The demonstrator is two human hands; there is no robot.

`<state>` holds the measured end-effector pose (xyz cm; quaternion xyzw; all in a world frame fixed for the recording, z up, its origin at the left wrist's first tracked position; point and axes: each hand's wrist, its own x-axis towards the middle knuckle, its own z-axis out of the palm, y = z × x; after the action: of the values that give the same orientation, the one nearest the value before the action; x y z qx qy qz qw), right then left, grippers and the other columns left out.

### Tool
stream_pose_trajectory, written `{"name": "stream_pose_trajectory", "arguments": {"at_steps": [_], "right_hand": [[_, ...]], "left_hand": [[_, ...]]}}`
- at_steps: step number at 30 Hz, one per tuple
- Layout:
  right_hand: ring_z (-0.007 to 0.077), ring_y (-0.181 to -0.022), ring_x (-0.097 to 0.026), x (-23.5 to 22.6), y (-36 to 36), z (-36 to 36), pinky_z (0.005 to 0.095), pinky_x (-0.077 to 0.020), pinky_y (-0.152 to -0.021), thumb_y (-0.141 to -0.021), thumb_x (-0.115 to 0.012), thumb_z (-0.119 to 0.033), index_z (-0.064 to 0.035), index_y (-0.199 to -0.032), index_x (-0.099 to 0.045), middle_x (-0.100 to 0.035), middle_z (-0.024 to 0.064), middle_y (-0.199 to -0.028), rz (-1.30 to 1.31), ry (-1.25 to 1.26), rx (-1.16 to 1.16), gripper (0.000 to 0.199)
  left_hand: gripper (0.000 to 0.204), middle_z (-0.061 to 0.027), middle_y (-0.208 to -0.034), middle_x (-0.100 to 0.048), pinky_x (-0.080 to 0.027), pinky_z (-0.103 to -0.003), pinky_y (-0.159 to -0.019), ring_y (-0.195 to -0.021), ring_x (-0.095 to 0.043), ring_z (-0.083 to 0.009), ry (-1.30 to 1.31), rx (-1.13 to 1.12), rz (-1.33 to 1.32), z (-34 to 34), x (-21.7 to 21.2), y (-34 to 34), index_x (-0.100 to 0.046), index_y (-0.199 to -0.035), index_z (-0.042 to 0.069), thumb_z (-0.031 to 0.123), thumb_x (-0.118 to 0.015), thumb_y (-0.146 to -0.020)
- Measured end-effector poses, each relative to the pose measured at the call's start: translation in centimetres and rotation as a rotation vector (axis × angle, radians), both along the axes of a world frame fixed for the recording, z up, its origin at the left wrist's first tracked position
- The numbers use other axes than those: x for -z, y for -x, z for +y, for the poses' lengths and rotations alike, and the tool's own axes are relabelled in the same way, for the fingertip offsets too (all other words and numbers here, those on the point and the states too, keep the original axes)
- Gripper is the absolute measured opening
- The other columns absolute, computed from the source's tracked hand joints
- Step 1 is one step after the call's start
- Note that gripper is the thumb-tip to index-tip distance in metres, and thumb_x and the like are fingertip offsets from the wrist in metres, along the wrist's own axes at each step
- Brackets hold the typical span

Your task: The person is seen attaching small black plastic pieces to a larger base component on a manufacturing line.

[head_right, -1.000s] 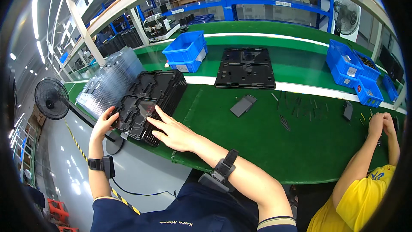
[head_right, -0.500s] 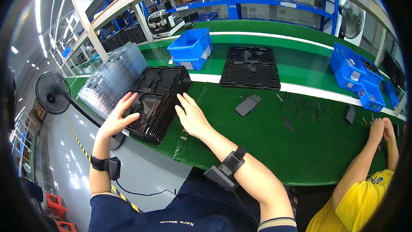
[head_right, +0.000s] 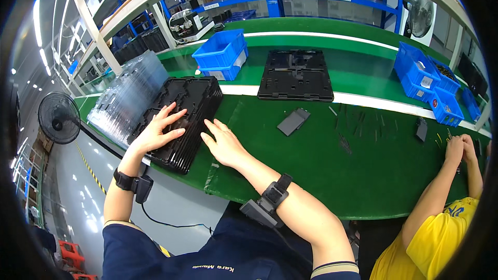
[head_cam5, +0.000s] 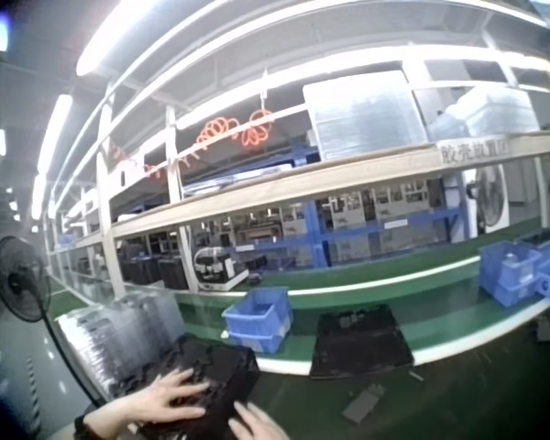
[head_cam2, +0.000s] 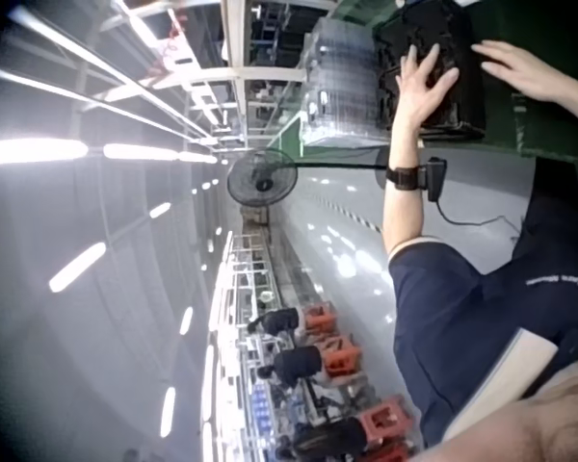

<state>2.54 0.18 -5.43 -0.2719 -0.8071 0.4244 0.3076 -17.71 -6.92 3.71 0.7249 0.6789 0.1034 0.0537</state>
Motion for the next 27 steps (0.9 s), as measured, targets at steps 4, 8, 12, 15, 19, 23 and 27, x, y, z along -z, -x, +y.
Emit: {"name": "stream_pose_trajectory", "arguments": {"at_steps": [4, 8, 12, 15, 19, 23, 27], "right_hand": [[0.0324, -0.129, -0.027, 0.1, 0.1, 0.1, 0.0391, -0.0257, -0.104, -0.09, -0.038, -0.043, -0.0092, -0.133, -0.035, -0.027, 0.0205, -0.139, -0.016, 0.005, -0.017, 0.055], [0.032, -0.128, -0.029, 0.1, -0.1, 0.1, 0.0384, -0.0266, -0.103, -0.09, -0.038, -0.044, -0.0085, -0.132, -0.037, -0.03, 0.0205, -0.137, -0.005, 0.009, -0.025, 0.055], [0.0315, -0.125, -0.033, 0.0, -0.2, 0.1, 0.0377, -0.0288, -0.102, -0.09, -0.04, -0.042, -0.0078, -0.13, -0.039, -0.035, 0.0195, -0.134, 0.026, -0.001, -0.002, 0.053], [0.0328, -0.116, -0.043, -0.2, -0.5, 0.2, 0.0378, -0.0345, -0.097, -0.089, -0.046, -0.032, -0.0033, -0.121, -0.048, -0.046, 0.0213, -0.123, 0.177, -0.026, 0.035, 0.043], [0.0267, -0.093, -0.058, -1.6, -1.1, 0.2, 0.0355, -0.0446, -0.081, -0.086, -0.052, -0.024, -0.0018, -0.111, -0.056, -0.058, 0.0168, -0.102, 0.227, 0.009, 0.122, 0.033], [0.023, -0.077, -0.061, -0.9, -1.2, 1.0, 0.0322, -0.0477, -0.07, -0.085, -0.055, -0.019, -0.0017, -0.105, -0.059, -0.061, 0.0144, -0.092, 0.346, 0.003, 0.224, 0.027], [0.019, -0.071, -0.061, -0.8, -0.9, 0.8, 0.0306, -0.0485, -0.067, -0.084, -0.056, -0.021, -0.0022, -0.102, -0.061, -0.063, 0.0132, -0.092, 0.363, 0.059, 0.199, 0.027]], "left_hand": [[0.057, -0.0194, -0.141, -0.023, -0.016, -0.05, -0.105, -0.131, -0.016, -0.0393, 0.002, -0.006, -0.04, 0.0, -0.1, 0.1, -0.044, -0.129, 0.024, 0.046, -0.058, -0.079], [0.059, -0.0205, -0.14, -0.024, -0.023, -0.048, -0.104, -0.131, -0.018, -0.039, 0.023, 0.014, -0.105, 0.5, -0.2, 0.3, -0.046, -0.127, 0.023, 0.049, -0.06, -0.076], [0.058, -0.0204, -0.139, -0.026, -0.025, -0.045, -0.103, -0.13, -0.022, -0.0372, 0.05, 0.027, -0.149, 0.2, -1.8, -0.1, -0.046, -0.127, 0.02, 0.047, -0.059, -0.078], [0.054, -0.021, -0.137, -0.029, -0.03, -0.041, -0.101, -0.127, -0.031, -0.0339, -0.123, 0.053, -0.184, 0.1, -3.5, -0.5, -0.046, -0.127, 0.013, 0.04, -0.056, -0.081], [0.063, -0.0222, -0.132, -0.036, -0.034, -0.038, -0.098, -0.122, -0.038, -0.0327, -0.169, 0.012, -0.096, -1.1, -5.7, -1.4, -0.047, -0.124, 0.007, 0.041, -0.065, -0.073], [0.051, -0.0171, -0.098, -0.054, -0.044, -0.035, -0.077, -0.096, -0.052, -0.0289, -0.219, -0.117, 0.174, -2.8, -3.7, -5.8, -0.061, -0.083, -0.001, 0.042, -0.076, -0.059], [0.04, -0.0104, -0.075, -0.058, -0.046, -0.034, -0.063, -0.078, -0.058, -0.0238, -0.205, -0.264, 0.373, -3.6, -2.6, -6.4, -0.056, -0.06, 0.005, 0.04, -0.075, -0.059]]}}
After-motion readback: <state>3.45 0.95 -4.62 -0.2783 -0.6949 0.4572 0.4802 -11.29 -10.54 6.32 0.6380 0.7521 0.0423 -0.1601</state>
